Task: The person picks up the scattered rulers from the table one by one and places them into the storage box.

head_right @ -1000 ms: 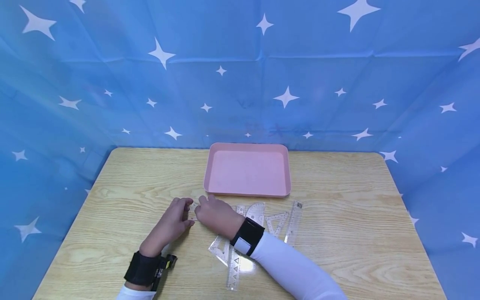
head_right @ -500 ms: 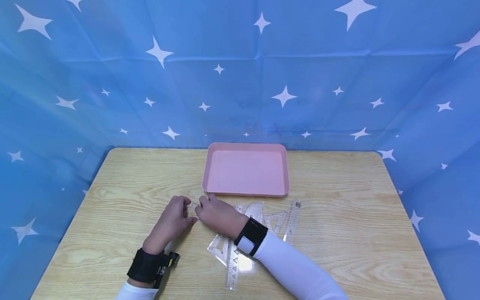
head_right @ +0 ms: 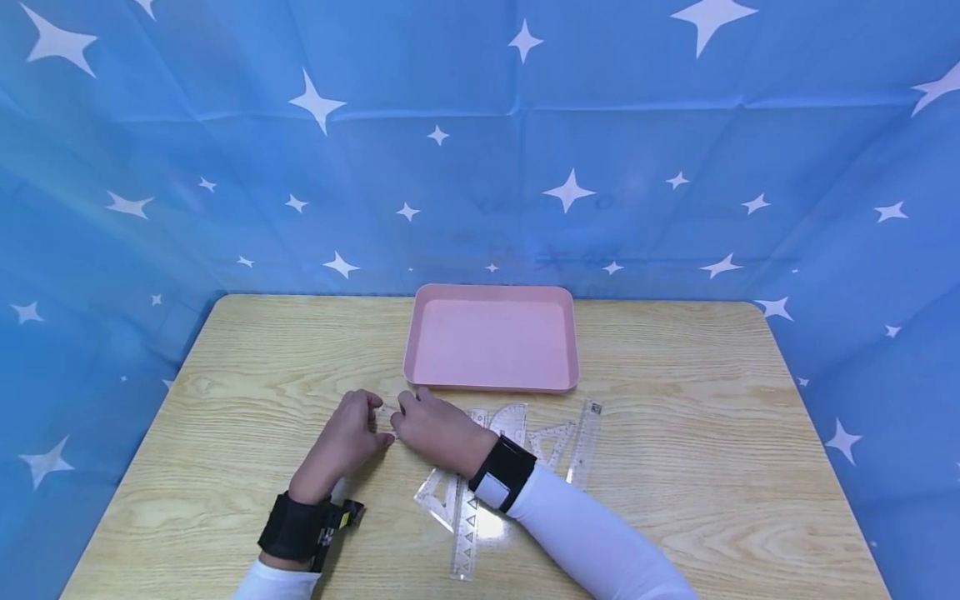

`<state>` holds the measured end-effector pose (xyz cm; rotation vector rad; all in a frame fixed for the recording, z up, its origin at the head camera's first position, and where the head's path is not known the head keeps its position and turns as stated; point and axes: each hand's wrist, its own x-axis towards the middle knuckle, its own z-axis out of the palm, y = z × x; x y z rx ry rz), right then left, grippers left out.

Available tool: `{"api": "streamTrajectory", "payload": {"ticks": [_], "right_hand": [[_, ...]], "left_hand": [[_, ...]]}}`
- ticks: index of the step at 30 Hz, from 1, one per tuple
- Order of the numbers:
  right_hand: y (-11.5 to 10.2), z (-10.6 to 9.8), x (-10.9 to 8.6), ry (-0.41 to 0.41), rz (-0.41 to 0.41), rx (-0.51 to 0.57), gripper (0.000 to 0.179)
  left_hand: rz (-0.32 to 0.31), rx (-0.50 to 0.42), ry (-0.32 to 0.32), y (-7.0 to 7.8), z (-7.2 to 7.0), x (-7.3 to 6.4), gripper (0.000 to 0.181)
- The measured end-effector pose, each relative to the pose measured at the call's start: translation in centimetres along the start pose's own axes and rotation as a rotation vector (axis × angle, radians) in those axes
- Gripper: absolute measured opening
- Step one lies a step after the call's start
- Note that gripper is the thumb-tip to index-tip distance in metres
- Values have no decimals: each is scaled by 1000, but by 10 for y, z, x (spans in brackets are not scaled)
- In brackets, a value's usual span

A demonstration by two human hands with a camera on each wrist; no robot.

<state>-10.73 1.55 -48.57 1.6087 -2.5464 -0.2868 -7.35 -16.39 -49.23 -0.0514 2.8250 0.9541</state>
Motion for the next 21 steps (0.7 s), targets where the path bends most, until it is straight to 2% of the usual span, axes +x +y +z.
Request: {"api": "streamTrajectory", "payload": {"ticks": [5,9,21], "right_hand": [[1,3,0,26,-1,22,25],[2,5,-1,51,13,86,26],[3,11,-3,82,48,190,30]], "left_hand": [[-26,-55,-32,0,-3,2,54],[-60,-94,-60,0,-3,4,55],[-75,-125,-46,0,0,5,56]]}}
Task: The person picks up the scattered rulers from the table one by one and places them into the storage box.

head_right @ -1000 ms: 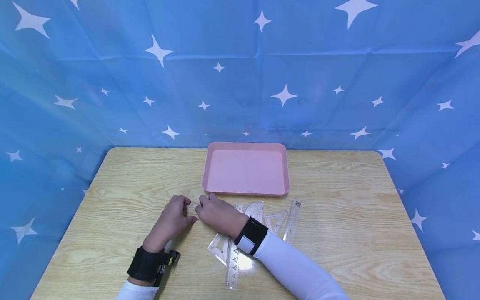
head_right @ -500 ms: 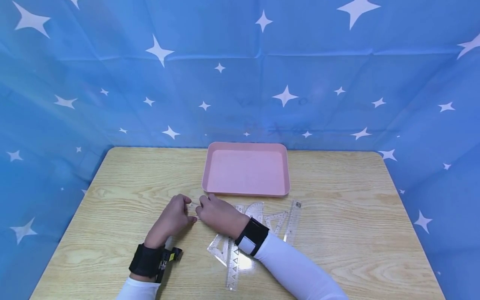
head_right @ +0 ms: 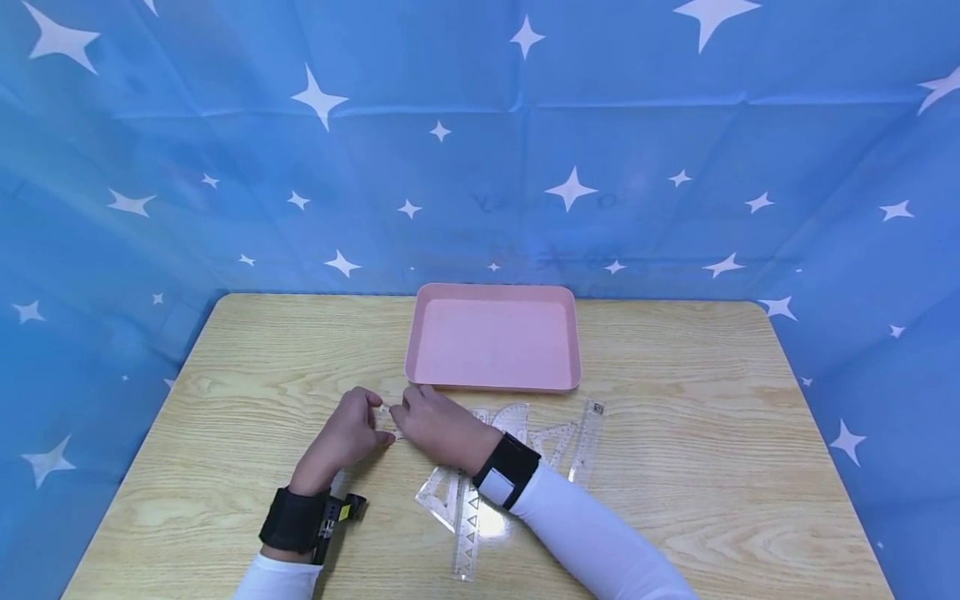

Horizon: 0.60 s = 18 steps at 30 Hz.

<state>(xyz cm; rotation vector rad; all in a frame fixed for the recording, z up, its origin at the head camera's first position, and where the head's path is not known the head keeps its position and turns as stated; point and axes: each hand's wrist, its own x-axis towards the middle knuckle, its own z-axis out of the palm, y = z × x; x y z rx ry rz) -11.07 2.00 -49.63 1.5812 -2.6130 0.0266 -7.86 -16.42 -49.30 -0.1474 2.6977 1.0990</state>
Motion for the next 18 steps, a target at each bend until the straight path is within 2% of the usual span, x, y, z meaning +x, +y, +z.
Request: {"api": "streamTrajectory", "payload": {"ticks": [12,18], "right_hand": [[-2,-4,1,-29,48,66,30],[-2,-4,1,-16,57,33,27]], "left_hand": [[32,57,47,2,2,-5,57],[51,98,76,3,2,-6,41]]}}
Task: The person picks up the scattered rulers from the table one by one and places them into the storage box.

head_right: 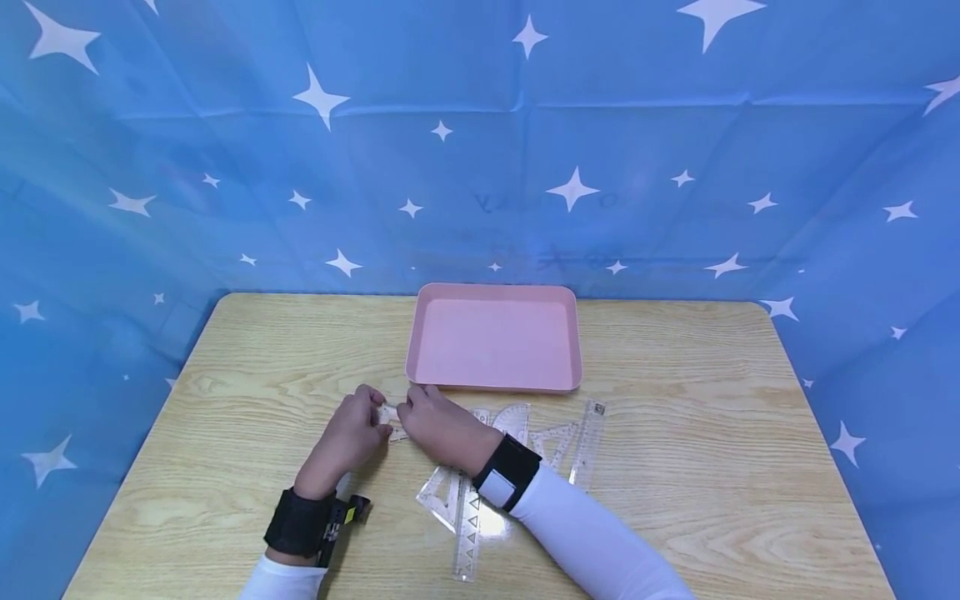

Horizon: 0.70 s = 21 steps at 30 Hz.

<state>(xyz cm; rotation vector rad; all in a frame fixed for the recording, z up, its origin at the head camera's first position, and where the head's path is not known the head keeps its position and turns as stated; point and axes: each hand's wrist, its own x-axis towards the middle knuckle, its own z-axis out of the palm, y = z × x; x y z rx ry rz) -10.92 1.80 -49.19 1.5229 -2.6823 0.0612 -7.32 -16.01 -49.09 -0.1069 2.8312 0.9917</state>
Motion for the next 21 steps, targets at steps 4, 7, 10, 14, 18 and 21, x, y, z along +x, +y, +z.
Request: {"api": "streamTrajectory", "payload": {"ticks": [4,7,10,14,18,21], "right_hand": [[0,-1,-1,-14,2,-6,28],[-1,-1,-3,-20,3,-7,32],[0,-1,-3,-14,6,-1,34],[0,-3,-4,-1,3,9,35],[0,-3,-5,2,-3,-1,37],[0,-3,-5,3,-6,-5,39]], "left_hand": [[4,49,13,3,-2,-1,32],[3,63,15,4,-4,-1,30],[1,47,8,5,-7,0,30],[-5,-9,-12,3,-8,2,31],[0,-99,-21,-1,-9,1,28],[15,-152,-14,-5,-9,0,27]]}}
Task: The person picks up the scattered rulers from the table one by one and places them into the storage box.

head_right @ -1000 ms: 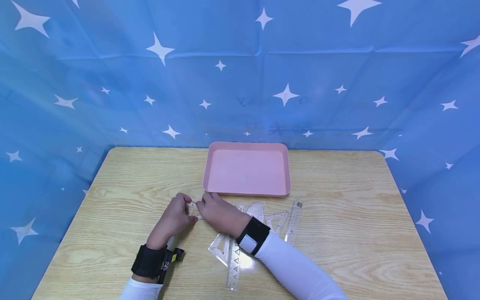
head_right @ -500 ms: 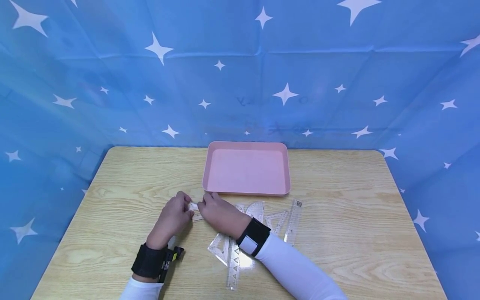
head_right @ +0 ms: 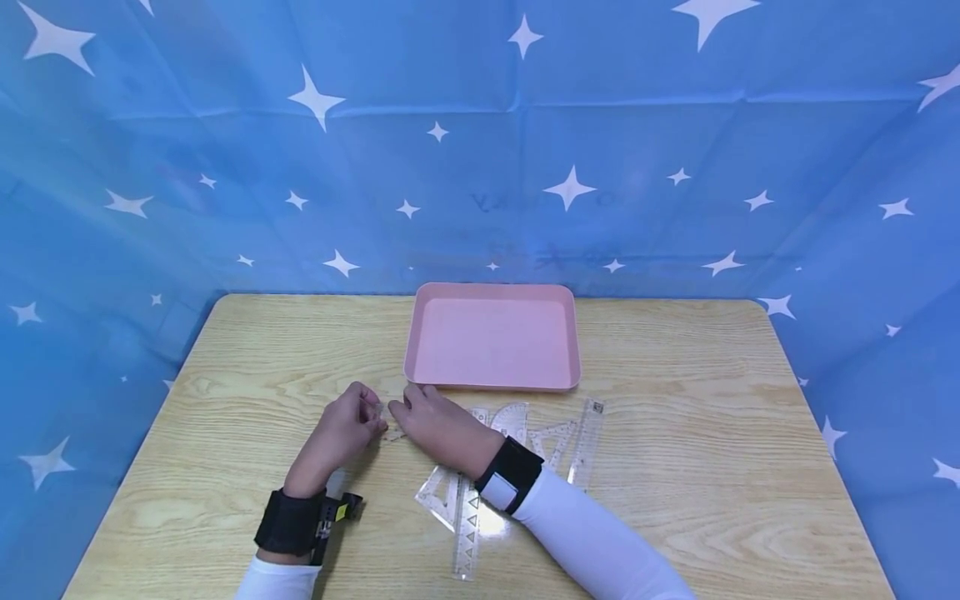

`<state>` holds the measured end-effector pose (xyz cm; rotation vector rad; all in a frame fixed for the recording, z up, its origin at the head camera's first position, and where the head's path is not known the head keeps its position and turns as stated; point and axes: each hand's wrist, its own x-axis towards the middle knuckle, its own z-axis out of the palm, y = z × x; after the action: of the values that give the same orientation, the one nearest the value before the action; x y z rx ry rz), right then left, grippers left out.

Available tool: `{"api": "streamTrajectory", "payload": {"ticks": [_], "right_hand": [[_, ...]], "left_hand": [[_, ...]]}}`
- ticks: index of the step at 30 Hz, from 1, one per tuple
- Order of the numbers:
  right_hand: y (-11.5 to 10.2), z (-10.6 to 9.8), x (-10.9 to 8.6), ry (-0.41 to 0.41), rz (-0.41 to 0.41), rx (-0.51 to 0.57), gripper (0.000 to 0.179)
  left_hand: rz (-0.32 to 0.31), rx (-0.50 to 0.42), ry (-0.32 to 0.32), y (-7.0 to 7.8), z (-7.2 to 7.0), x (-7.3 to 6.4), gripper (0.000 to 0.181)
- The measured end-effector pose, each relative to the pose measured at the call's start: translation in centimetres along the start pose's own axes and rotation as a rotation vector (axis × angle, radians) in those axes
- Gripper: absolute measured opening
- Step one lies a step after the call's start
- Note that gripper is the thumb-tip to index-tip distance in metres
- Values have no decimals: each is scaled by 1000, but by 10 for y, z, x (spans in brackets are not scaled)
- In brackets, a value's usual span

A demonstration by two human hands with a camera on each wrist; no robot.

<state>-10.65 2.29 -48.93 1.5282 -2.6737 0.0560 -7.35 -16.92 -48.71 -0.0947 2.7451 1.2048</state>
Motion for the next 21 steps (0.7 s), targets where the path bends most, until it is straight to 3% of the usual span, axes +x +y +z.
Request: {"api": "streamTrajectory", "payload": {"ticks": [9,15,21], "right_hand": [[4,-4,-4,-3,2,34,44],[6,-8,-7,0,11,-5,51],[8,-11,-10,29,16,-44,46]], "left_hand": [[1,-49,26,0,-1,2,27],[-22,-73,36,4,0,3,22],[-10,-93,38,7,1,3,22]]}}
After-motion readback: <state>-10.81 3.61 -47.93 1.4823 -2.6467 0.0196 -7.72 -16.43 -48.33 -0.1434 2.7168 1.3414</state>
